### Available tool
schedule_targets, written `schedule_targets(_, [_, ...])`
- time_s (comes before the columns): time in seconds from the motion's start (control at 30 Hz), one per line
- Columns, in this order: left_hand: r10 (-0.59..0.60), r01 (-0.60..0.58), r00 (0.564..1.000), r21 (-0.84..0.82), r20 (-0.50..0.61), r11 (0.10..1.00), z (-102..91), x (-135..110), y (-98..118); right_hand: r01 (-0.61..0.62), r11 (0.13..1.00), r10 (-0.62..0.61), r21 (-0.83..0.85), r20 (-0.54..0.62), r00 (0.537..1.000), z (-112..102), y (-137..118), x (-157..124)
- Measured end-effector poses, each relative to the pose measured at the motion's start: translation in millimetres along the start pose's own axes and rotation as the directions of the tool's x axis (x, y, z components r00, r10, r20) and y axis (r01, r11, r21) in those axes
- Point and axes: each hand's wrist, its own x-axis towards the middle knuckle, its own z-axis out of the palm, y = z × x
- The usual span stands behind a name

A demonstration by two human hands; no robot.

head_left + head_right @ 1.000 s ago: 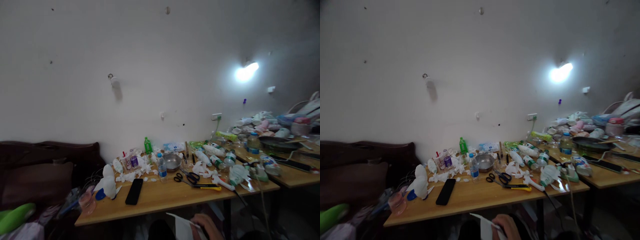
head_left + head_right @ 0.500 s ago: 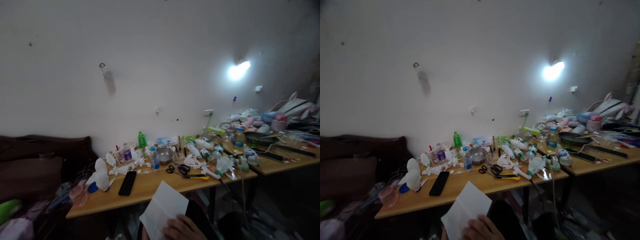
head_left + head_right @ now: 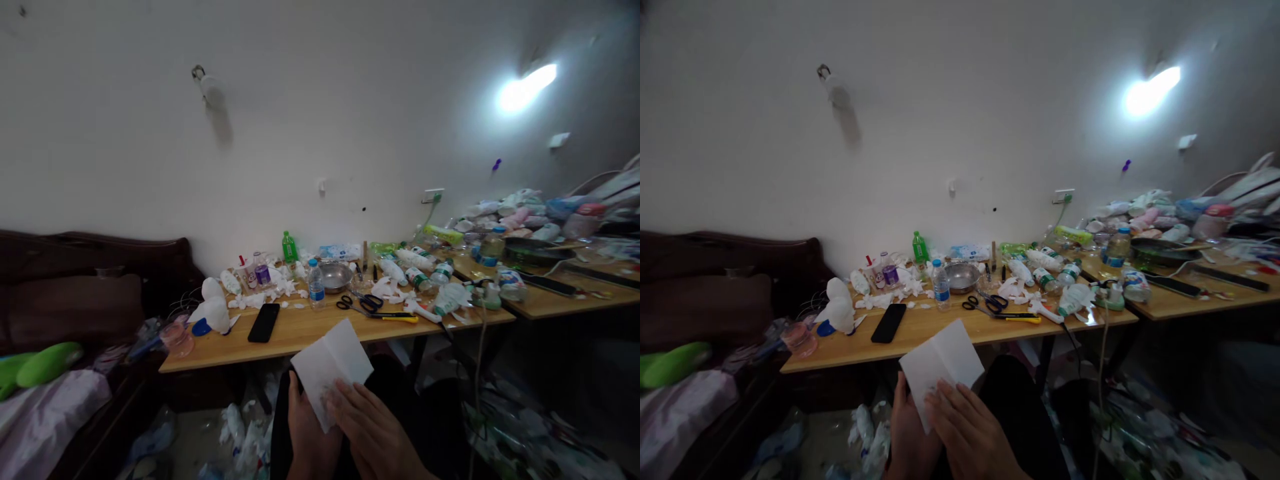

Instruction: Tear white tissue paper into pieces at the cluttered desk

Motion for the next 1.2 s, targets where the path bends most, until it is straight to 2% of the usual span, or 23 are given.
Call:
schedule_targets(0.1, [-0.059, 0.058, 0.998, -0.087, -0.002, 0.995, 6.7, 3, -2, -0.011, 0.997, 0.019, -0.078, 0.099, 0.995, 18, -5, -4])
schedule_targets(0.2, [-0.109, 0.107, 0.994, -0.179, -0.003, 0.978, 11.6, 6, -7, -0.037, 0.995, 0.053, -0.097, 0.163, 0.985, 25, -8, -7])
schedule_targets(0.5, [-0.226, 0.208, 0.974, -0.408, 0.004, 0.889, 7.6, 4, -16, -0.053, 0.984, 0.071, -0.171, 0.103, 0.992, 29, -12, -10])
schedule_targets(0.73, [-0.292, 0.264, 0.956, -0.514, 0.026, 0.816, 14.7, 1, -23, -0.080, 0.953, 0.101, -0.293, 0.059, 0.993, 36, -9, -19])
schedule_targets(0.9, [-0.338, 0.302, 0.941, -0.524, 0.029, 0.796, 14.7, 7, -27, -0.035, 0.933, 0.059, -0.357, 0.057, 0.997, 45, -4, -24])
schedule_targets(1.07, [-0.372, 0.364, 0.925, -0.459, 0.077, 0.810, 5.4, 10, -38, -0.035, 0.909, 0.054, -0.415, 0.035, 0.998, 59, -7, -35])
schedule_targets(1.2, [-0.320, 0.334, 0.942, -0.376, 0.103, 0.864, -7.3, 12, -47, -0.004, 0.908, 0.018, -0.419, 0.030, 0.999, 60, -6, -41])
